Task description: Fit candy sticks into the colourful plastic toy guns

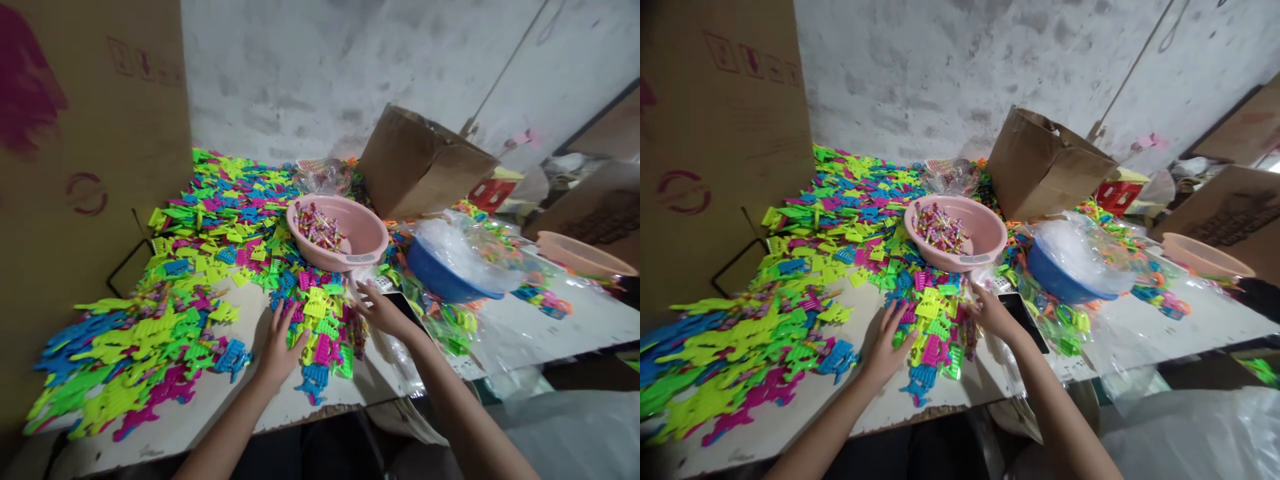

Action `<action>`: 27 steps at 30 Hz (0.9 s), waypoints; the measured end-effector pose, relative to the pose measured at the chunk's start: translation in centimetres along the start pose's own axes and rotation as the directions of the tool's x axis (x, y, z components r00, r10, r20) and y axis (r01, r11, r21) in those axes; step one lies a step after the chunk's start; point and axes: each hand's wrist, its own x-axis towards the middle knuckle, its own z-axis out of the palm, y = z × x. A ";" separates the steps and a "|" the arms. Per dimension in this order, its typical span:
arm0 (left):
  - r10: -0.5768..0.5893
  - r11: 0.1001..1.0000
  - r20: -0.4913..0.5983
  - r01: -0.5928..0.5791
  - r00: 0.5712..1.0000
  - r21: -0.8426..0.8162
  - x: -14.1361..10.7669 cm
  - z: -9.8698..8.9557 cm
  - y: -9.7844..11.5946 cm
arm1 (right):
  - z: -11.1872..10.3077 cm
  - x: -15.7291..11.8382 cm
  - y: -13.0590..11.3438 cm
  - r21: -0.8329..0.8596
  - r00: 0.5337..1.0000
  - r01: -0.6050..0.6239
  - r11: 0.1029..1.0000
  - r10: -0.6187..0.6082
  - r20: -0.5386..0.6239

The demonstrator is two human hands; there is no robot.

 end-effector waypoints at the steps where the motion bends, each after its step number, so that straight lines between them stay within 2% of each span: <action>1: -0.010 1.000 0.001 0.010 1.000 -0.015 0.0 0.0 0.0 | 0.5 0.2 0.0 -0.017 1.000 0.000 1.000 0.000 0.017; 6: 0.003 0.999 0.014 -0.003 1.000 -0.036 -0.1 -0.1 0.1 | 2.7 -0.8 -0.3 -0.102 0.999 0.020 0.995 -0.017 0.035; 12: 0.036 0.999 0.047 -0.037 0.998 0.016 -0.4 -0.2 0.4 | 3.3 -3.5 -0.9 -0.114 1.000 0.022 0.993 -0.023 -0.006; 17: 0.033 0.999 0.034 -0.033 0.999 -0.004 -0.4 -0.7 0.8 | 3.9 -5.5 -0.5 -0.073 0.998 0.011 0.997 -0.015 -0.055; 19: 0.013 1.000 0.016 -0.013 1.000 -0.018 -0.5 -1.0 0.8 | 3.9 -6.8 -0.1 -0.054 0.996 0.014 0.998 -0.018 -0.083; 24: -0.044 0.999 0.025 0.044 0.999 -0.019 -1.7 -2.0 -0.1 | 4.1 -11.9 0.6 -0.038 0.961 0.004 0.999 -0.014 -0.278; 27: -0.064 0.996 0.035 0.061 0.997 0.063 -2.7 -2.8 -0.8 | 4.8 -14.5 0.5 -0.110 0.976 -0.005 0.994 -0.020 -0.218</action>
